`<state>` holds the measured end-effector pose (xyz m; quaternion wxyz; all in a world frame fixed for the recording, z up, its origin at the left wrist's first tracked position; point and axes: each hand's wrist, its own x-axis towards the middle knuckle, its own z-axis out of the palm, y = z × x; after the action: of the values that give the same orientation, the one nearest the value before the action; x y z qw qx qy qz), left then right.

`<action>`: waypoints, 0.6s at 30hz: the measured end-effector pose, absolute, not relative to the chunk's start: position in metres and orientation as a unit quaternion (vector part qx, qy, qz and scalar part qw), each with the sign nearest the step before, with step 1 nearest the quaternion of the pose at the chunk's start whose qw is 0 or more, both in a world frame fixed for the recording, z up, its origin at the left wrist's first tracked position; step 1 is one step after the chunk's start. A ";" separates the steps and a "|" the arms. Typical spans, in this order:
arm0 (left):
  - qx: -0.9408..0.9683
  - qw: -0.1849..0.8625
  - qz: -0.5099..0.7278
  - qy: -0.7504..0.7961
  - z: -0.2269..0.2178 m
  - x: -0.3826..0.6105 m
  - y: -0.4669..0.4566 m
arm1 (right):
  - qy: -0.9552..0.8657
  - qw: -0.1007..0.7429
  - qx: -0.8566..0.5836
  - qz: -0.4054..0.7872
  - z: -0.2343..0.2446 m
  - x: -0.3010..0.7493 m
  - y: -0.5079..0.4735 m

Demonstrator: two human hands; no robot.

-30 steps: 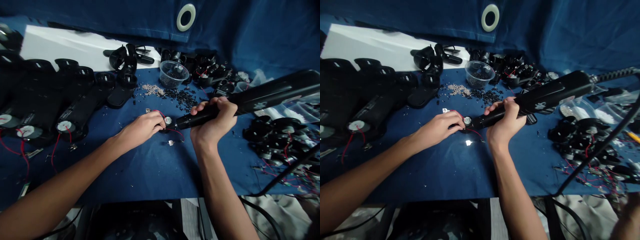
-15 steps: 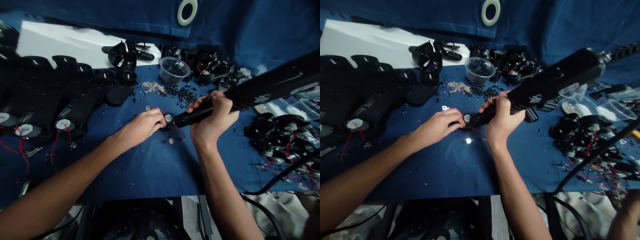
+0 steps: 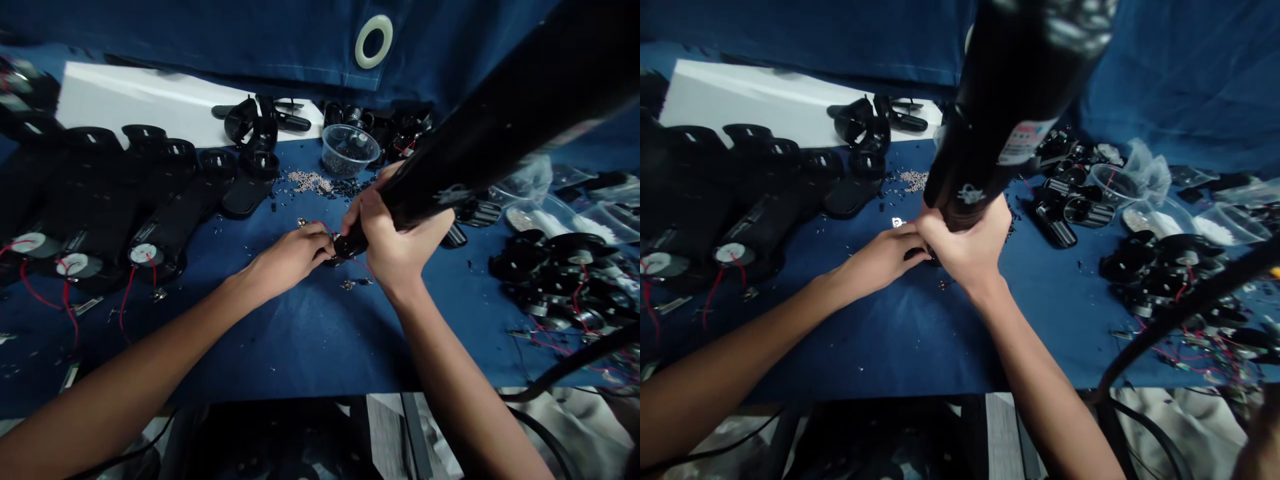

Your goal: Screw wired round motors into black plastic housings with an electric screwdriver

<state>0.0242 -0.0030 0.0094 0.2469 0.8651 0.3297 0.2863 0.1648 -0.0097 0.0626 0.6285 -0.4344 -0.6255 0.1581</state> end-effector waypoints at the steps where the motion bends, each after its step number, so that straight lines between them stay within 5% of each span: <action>1: 0.864 0.247 0.282 0.335 0.010 0.024 -0.003 | -0.633 0.621 -0.434 0.161 0.063 0.165 -0.008; 7: 0.872 0.242 0.276 0.324 0.010 0.024 -0.003 | -0.661 0.596 -0.414 0.193 0.069 0.163 -0.005; 18: 0.865 0.259 0.290 0.318 0.008 0.023 -0.003 | -0.561 0.690 -0.379 0.256 0.075 0.153 -0.016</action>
<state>0.0227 -0.0026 0.0084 0.2591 0.8648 0.3179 0.2898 0.1525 -0.0156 0.0750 0.6898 -0.3790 -0.5613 0.2560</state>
